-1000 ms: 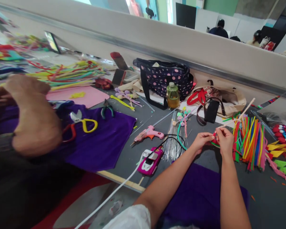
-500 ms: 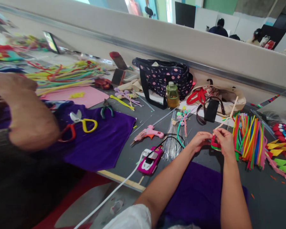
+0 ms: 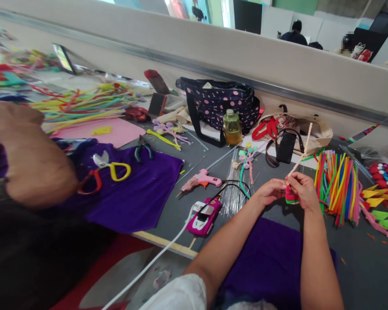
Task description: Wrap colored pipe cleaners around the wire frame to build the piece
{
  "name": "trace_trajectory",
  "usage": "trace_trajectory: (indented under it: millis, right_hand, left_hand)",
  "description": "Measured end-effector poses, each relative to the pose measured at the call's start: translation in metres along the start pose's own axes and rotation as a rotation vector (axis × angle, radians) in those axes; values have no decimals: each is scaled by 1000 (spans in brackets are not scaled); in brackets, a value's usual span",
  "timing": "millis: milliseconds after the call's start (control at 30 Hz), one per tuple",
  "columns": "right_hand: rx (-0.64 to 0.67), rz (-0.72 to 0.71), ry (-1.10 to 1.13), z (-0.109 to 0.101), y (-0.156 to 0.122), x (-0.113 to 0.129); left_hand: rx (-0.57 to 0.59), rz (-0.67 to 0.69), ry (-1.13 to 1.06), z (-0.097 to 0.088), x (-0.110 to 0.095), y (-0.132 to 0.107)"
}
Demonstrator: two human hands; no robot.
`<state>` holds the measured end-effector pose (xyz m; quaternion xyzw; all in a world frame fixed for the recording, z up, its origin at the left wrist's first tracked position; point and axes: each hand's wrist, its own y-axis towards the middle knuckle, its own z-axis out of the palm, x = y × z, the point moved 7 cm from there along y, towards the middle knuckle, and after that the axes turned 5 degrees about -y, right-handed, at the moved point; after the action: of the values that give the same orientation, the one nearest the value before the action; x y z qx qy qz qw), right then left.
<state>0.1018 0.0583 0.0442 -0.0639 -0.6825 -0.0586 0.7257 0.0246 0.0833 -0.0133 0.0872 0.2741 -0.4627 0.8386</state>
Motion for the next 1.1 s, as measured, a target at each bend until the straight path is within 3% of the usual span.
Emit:
trace_trajectory:
  millis: [200,333,500,667,800,867,933,1000,1100]
  right_hand:
    - [-29,-50,-94,0,-2,4]
    - [-206,-177,-299,-16,-2,14]
    - [-371,-271,-542,-23,-2,19]
    - [-454,-299,-582,-24,-9,31]
    - [-704,-377,-492,-55,-33,53]
    - [-761,-345,-432,-75,-42,51]
    - [-692,-246,-379,-90,-43,39]
    - [-618,-136,-350,-99,-41,21]
    - [-670,-88,-227,-110,-42,3]
  left_hand:
    - [-18,13,-12,-1,-3,-4]
    - [-19,31,10,-1,-5,-4]
    - [-35,127,242,1,-4,0]
    - [-161,253,258,-11,-9,3]
    - [-229,338,184,-23,-19,3]
    - [-247,353,160,-26,-21,3]
    - [-268,369,133,-29,-23,3]
    - [-290,384,113,-30,-25,3]
    - [-314,385,100,-30,-26,2]
